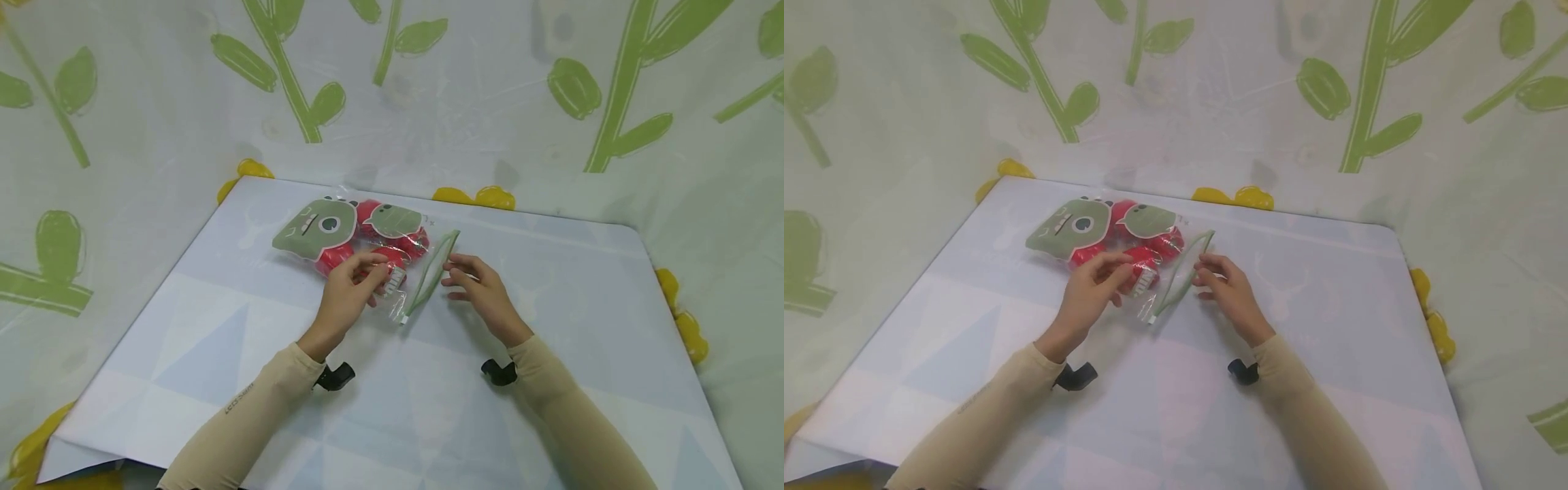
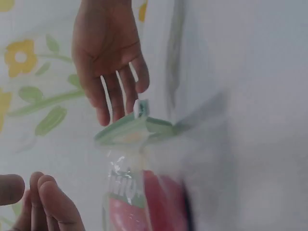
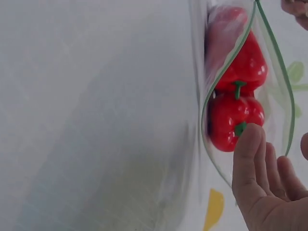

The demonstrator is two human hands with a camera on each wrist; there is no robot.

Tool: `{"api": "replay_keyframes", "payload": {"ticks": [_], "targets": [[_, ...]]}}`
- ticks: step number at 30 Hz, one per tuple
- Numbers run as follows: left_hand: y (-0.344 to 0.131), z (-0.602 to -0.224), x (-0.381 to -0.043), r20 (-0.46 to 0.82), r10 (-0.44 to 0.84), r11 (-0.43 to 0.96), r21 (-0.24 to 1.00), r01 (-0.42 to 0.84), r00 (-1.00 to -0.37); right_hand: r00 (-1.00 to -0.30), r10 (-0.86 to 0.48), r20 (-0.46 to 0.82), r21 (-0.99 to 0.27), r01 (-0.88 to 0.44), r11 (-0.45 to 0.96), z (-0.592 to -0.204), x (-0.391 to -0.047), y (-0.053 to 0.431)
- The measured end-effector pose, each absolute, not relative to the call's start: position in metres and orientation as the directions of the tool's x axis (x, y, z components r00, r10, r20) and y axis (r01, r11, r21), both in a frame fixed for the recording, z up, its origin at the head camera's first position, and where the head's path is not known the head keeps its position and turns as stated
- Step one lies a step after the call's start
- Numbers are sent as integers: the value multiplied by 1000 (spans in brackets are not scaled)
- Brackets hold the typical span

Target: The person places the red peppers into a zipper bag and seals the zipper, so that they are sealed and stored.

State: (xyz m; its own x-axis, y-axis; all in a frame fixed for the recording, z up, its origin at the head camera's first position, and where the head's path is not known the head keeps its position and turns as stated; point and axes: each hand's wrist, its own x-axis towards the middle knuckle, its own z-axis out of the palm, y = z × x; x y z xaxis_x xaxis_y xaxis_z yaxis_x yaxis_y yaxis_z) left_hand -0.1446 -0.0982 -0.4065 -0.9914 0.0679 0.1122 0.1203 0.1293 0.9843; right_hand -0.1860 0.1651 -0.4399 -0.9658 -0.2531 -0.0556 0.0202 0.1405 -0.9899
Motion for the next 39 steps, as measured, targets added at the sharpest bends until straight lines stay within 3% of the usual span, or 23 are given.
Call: {"api": "replay_keyframes", "payload": {"ticks": [6, 10, 13, 18, 25, 32, 39], "targets": [[-122, -410, -132, -154, 151, 216, 969, -120, -976, -966, -252, -62, -994, 37, 100, -439, -180, 167], [-132, -415, -127, -372, 297, 343, 901, -266, -879, -964, -252, -89, -995, 75, 63, -439, -176, 167], [-134, -424, -125, -457, 375, 344, 877, -336, -807, -959, -252, -129, -992, 126, 26, -438, -172, 167], [-127, -437, -125, -449, 387, 166, 893, -418, -806, -944, -264, -196, -977, 211, -31, -435, -164, 163], [-105, -450, -126, -446, 300, -70, 872, -485, -844, -896, -304, -325, -938, 345, -16, -439, -156, 157], [-90, -460, -128, -443, 266, -163, 855, -493, -856, -826, -427, -367, -922, 383, 52, -448, -147, 151], [-87, -461, -133, -425, 250, -241, 843, -481, -870, -815, -442, -374, -920, 386, 66, -453, -145, 138]]}}
